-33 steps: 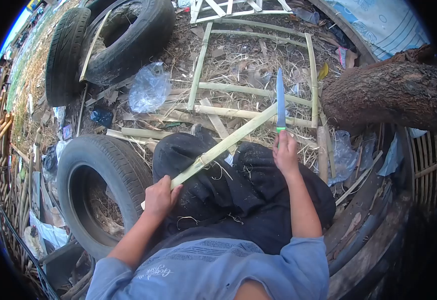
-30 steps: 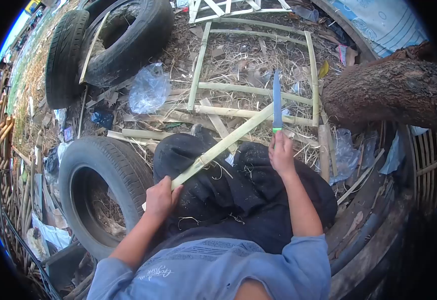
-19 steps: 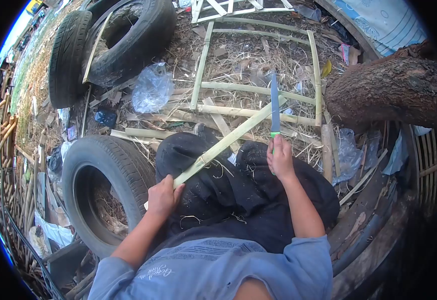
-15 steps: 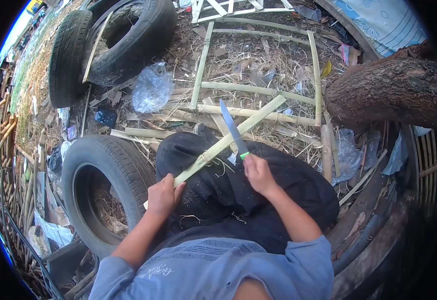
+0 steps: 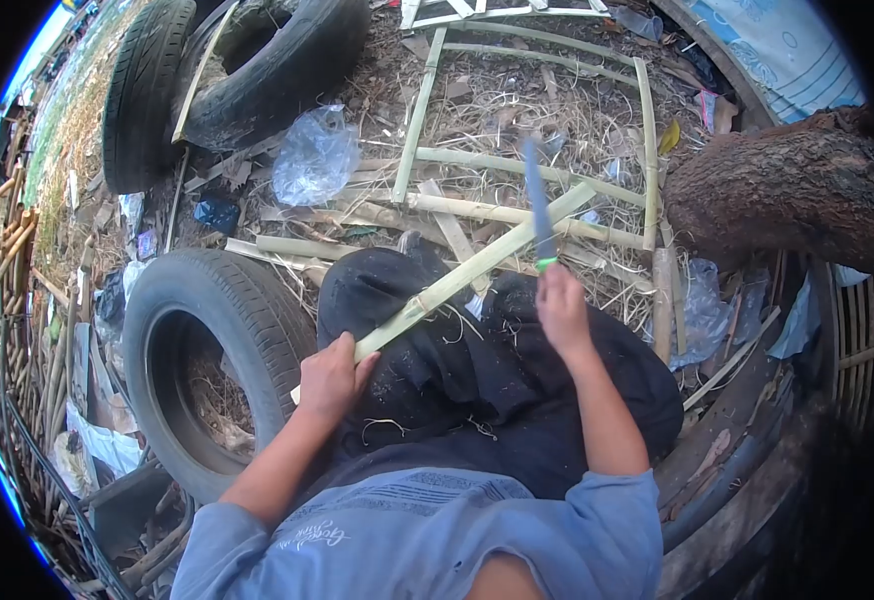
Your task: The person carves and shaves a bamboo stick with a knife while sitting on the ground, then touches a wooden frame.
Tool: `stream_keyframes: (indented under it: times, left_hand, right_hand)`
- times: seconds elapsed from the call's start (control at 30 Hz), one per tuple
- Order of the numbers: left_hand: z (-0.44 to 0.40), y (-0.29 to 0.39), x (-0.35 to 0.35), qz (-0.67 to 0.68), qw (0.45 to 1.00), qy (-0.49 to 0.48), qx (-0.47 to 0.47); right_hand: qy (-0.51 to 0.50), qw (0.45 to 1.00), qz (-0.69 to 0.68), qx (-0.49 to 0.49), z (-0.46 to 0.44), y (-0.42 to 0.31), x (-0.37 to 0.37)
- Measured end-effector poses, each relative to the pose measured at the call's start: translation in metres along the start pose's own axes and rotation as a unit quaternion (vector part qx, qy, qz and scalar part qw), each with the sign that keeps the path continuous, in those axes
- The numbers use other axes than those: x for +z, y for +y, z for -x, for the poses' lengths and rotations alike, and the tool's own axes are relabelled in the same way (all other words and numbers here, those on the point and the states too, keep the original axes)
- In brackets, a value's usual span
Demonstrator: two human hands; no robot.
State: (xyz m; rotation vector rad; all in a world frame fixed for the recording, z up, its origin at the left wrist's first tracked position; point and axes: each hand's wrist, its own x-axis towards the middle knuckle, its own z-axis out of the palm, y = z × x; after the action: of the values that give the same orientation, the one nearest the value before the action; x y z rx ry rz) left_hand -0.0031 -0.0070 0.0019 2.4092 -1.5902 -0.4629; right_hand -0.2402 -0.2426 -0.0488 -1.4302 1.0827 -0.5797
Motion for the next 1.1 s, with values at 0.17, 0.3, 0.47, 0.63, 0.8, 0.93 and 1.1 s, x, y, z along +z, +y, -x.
stream_keyframes:
  times: [0.17,0.3,0.47,0.63,0.8,0.93,1.1]
  left_hand:
    - [0.001,0.000,0.000,0.010,1.000,-0.003,-0.007]
    - [0.000,0.001,-0.001,-0.016,1.000,0.001,-0.001]
    - [0.001,0.000,0.003,-0.004,1.000,0.014,0.004]
    - [0.001,0.003,-0.002,0.010,1.000,0.008,-0.007]
    - [0.000,0.002,0.000,0.024,1.000,0.007,-0.004]
    - [0.001,0.002,0.000,-0.017,1.000,0.017,0.006]
    - [0.001,-0.002,0.002,0.021,1.000,0.010,0.000]
  right_hand:
    - [-0.116,0.982,0.095,-0.112,0.040,-0.008,0.050]
    - [-0.079,0.994,0.056,-0.046,0.015,-0.005,0.022]
    - [-0.146,0.980,0.071,-0.117,0.047,-0.003,0.062]
    - [-0.124,0.991,0.051,-0.025,0.022,-0.003,0.034]
    - [-0.153,0.976,0.075,-0.136,0.039,-0.012,0.049]
    - [-0.153,0.986,0.044,-0.044,0.028,-0.006,0.040]
    - [-0.216,0.963,0.106,-0.118,0.044,-0.003,0.053]
